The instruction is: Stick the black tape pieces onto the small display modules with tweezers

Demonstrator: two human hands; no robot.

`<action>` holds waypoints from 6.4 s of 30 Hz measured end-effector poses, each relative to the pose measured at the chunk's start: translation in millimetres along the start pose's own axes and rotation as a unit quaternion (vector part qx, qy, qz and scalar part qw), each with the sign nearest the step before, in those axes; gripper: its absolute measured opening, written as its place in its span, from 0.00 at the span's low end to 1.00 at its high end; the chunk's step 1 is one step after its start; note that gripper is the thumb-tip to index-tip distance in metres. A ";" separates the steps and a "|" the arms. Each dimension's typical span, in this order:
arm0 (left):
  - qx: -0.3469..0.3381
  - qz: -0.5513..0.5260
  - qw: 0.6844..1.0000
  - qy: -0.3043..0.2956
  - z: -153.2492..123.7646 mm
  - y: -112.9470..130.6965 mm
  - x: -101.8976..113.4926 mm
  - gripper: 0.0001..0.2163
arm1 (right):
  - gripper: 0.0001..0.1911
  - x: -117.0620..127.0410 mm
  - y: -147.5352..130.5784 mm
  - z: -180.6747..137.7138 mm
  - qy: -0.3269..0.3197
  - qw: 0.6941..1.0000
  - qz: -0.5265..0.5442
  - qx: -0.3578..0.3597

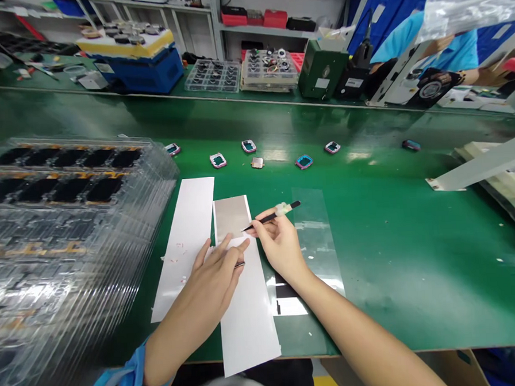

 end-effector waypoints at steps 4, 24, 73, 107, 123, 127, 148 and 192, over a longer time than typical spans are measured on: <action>0.010 -0.001 1.000 -0.013 0.2 0.0 1.0 0.16 | 0.16 -0.5 0.3 0.6 0.007 1.000 0.003 0.001; 0.185 -0.598 0.774 0.093 -15.3 9.5 16.9 0.03 | 0.06 1.7 -69.6 -87.3 0.153 0.975 0.061 0.148; 0.166 -0.628 0.753 0.104 -18.1 15.2 9.6 0.09 | 0.04 -7.8 -42.7 -93.8 0.150 0.979 0.074 0.113; 0.036 -0.351 0.928 -0.120 -19.4 28.4 -0.6 0.03 | 0.04 78.9 -23.2 -128.7 0.083 0.990 -0.103 0.047; 0.027 -0.251 0.953 -0.168 -18.3 28.5 -8.3 0.07 | 0.03 73.9 -18.0 -133.3 0.070 0.990 -0.119 0.007; 0.030 -0.259 0.951 -0.166 -18.5 27.6 -8.3 0.06 | 0.03 74.8 -15.3 -133.7 0.074 0.990 -0.119 0.007; 0.025 -0.286 0.955 -0.072 -13.2 24.8 -6.1 0.09 | 0.04 76.2 -19.2 -133.1 0.089 0.989 -0.114 0.031; -0.007 -0.300 0.953 0.043 -15.9 24.4 -2.0 0.17 | 0.09 11.8 -52.7 -130.8 0.173 0.965 0.025 0.195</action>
Point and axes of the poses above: each hand's wrist, its own z-axis towards the middle knuckle, its own x-axis out of the back of the hand, y = z × x, the point moved 4 cm from there along z, towards the middle knuckle, and after that the axes turned 5 degrees about y, right-handed, at the moved point
